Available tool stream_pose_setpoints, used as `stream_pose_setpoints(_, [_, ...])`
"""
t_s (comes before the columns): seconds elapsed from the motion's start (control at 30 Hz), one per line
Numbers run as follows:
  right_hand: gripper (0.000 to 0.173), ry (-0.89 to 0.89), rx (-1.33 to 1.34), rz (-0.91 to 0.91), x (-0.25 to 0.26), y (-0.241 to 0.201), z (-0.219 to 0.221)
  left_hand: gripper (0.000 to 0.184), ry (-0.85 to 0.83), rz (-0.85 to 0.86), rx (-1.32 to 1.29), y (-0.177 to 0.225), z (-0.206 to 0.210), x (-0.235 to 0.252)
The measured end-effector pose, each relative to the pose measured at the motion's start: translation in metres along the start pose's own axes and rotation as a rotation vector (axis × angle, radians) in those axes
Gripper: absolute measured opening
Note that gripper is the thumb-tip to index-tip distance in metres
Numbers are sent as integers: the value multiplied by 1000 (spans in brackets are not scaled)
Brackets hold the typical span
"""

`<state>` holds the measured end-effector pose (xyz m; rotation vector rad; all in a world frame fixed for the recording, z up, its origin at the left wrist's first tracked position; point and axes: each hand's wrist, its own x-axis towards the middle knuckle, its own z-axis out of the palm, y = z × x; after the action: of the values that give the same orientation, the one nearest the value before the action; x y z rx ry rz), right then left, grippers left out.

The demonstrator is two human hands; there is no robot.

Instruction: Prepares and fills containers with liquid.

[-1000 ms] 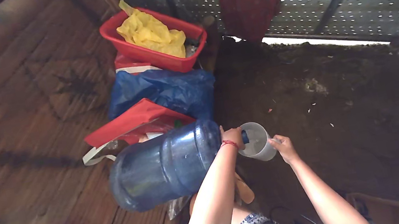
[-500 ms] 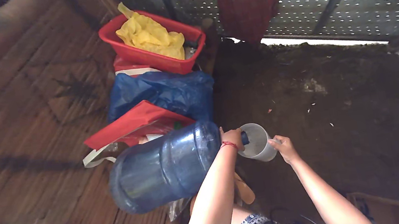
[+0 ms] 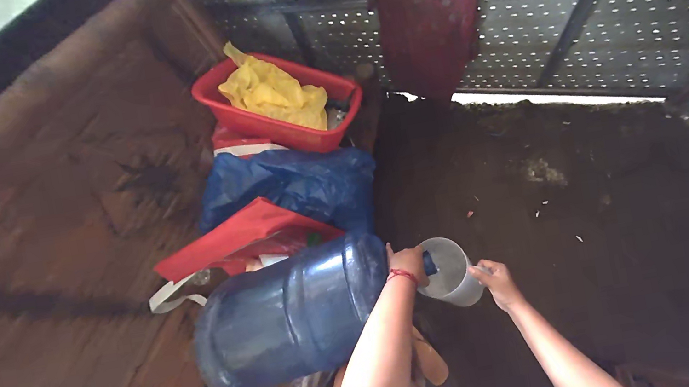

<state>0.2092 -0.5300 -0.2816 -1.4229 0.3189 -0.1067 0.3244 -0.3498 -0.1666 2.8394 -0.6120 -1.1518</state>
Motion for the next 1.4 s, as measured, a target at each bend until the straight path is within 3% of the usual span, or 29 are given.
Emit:
stream_pose_setpoints(0.37, [23, -10, -16, -28, 0, -51, 26, 77, 63, 65, -24, -24, -28, -38])
stream_pose_setpoints(0.8, [25, -152, 43, -136, -18, -136, 96, 76, 225, 172, -132, -94, -77, -143])
stream_pose_setpoints(1.03, [25, -266, 132, -136, -37, -164, 155, 66, 453, 240, -250, -163, -76, -202])
stream_pose_setpoints(1.27, [31, -348, 204, -157, -53, -197, 224, 62, 845, 242, -357, -241, -46, -271])
stream_pose_setpoints(1.4, [33, -373, 233, -158, -61, -207, 250, 63, 994, 145, -619, -282, -21, -318])
